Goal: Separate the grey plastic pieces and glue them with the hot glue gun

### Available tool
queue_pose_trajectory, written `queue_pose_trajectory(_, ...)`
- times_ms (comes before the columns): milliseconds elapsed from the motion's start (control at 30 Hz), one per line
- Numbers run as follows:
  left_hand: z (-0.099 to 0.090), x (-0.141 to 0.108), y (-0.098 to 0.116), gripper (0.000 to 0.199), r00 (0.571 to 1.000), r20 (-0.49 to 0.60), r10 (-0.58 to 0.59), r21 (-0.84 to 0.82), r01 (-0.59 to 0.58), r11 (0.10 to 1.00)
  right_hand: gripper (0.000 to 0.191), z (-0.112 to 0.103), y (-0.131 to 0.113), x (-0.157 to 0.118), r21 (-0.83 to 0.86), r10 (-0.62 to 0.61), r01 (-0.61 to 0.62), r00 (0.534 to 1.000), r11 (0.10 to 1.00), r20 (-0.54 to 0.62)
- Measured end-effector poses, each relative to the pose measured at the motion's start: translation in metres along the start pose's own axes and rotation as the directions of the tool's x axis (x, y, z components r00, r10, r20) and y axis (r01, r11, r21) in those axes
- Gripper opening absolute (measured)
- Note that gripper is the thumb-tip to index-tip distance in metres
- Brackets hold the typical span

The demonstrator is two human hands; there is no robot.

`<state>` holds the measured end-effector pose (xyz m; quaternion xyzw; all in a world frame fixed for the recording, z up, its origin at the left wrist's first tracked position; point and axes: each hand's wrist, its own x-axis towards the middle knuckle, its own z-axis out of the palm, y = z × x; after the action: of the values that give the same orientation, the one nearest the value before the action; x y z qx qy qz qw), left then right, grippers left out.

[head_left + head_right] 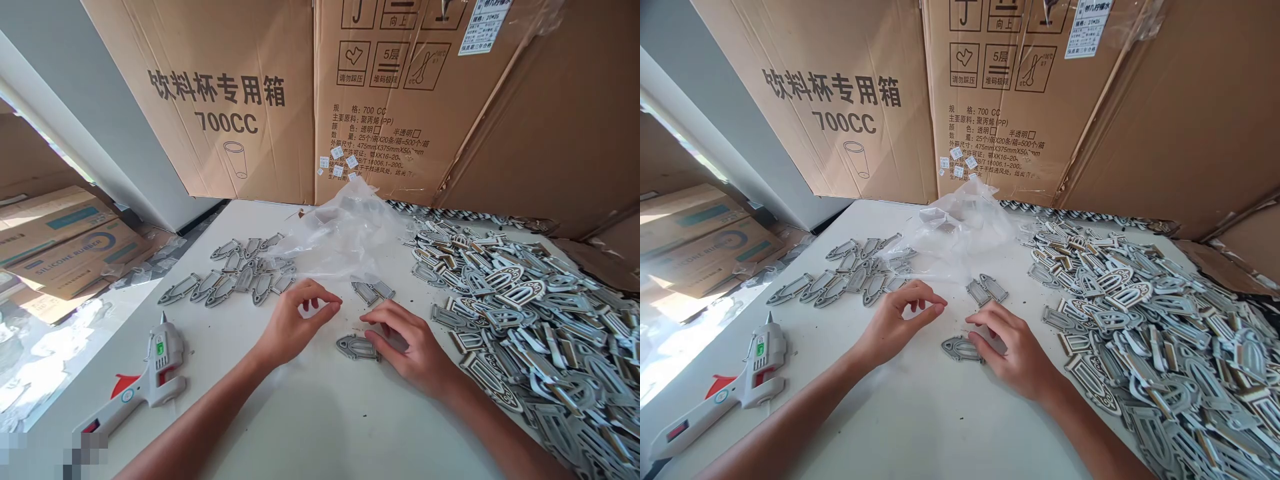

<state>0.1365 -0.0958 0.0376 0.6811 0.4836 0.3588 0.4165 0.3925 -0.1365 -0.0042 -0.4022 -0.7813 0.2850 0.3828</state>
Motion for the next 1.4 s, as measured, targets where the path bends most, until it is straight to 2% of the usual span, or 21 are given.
queue_pose_trajectory(167,0.002,-0.002,0.005,0.023,0.976,0.210,-0.058,-0.350,0.130,0.928,0.030,0.001,-0.001,-0.001,0.015,-0.027,0.027,1.000,1.000,-0.007)
queue_pose_trajectory(300,0.005,-0.004,0.004,0.028,0.955,0.283,-0.086,-0.361,0.189,0.913,0.038,0.005,-0.002,-0.002,0.042,-0.077,0.078,0.997,0.996,-0.023)
queue_pose_trajectory(433,0.005,-0.005,0.004,0.028,0.950,0.298,-0.093,-0.325,0.193,0.926,0.033,0.009,-0.008,-0.001,0.078,-0.124,0.130,0.990,0.988,-0.073)
queue_pose_trajectory(567,0.006,-0.005,0.006,0.028,0.962,0.271,-0.040,-0.276,0.117,0.954,0.025,0.011,-0.015,0.001,0.112,-0.163,0.174,0.981,0.978,-0.108)
queue_pose_trajectory(633,0.006,-0.004,0.008,0.027,0.965,0.260,-0.028,-0.237,0.092,0.967,0.021,0.010,-0.018,0.003,0.155,-0.143,0.160,0.983,0.975,-0.113)
queue_pose_trajectory(767,0.007,-0.005,0.008,0.021,0.973,0.230,-0.006,-0.120,0.034,0.992,0.007,-0.002,-0.016,0.004,0.303,0.044,-0.015,0.995,0.953,-0.088)
queue_pose_trajectory(867,0.008,-0.006,0.007,0.015,0.976,0.215,0.038,-0.026,-0.034,0.999,0.012,-0.014,-0.008,0.003,0.399,0.201,-0.172,0.979,0.901,-0.032)
queue_pose_trajectory(967,0.008,-0.008,0.006,0.011,0.974,0.218,0.060,0.032,-0.069,0.997,0.022,-0.023,-0.001,0.001,0.401,0.291,-0.284,0.956,0.871,0.046)
queue_pose_trajectory(1067,0.007,-0.009,0.005,0.010,0.967,0.237,0.098,0.080,-0.120,0.990,0.024,-0.026,-0.001,0.000,0.322,0.324,-0.350,0.937,0.880,0.131)
queue_pose_trajectory(1200,0.008,-0.009,0.000,0.006,0.927,0.296,0.230,0.157,-0.285,0.946,0.018,-0.025,-0.004,0.001,0.181,0.285,-0.309,0.948,0.934,0.143)
queue_pose_trajectory(1300,0.010,-0.009,-0.003,0.012,0.893,0.330,0.305,0.226,-0.389,0.893,0.015,-0.021,-0.005,0.001,0.117,0.181,-0.196,0.975,0.974,0.127)
queue_pose_trajectory(1400,0.012,-0.009,-0.005,0.015,0.872,0.359,0.333,0.285,-0.442,0.850,0.012,-0.017,-0.004,0.000,0.072,0.045,-0.053,0.992,0.996,0.117)
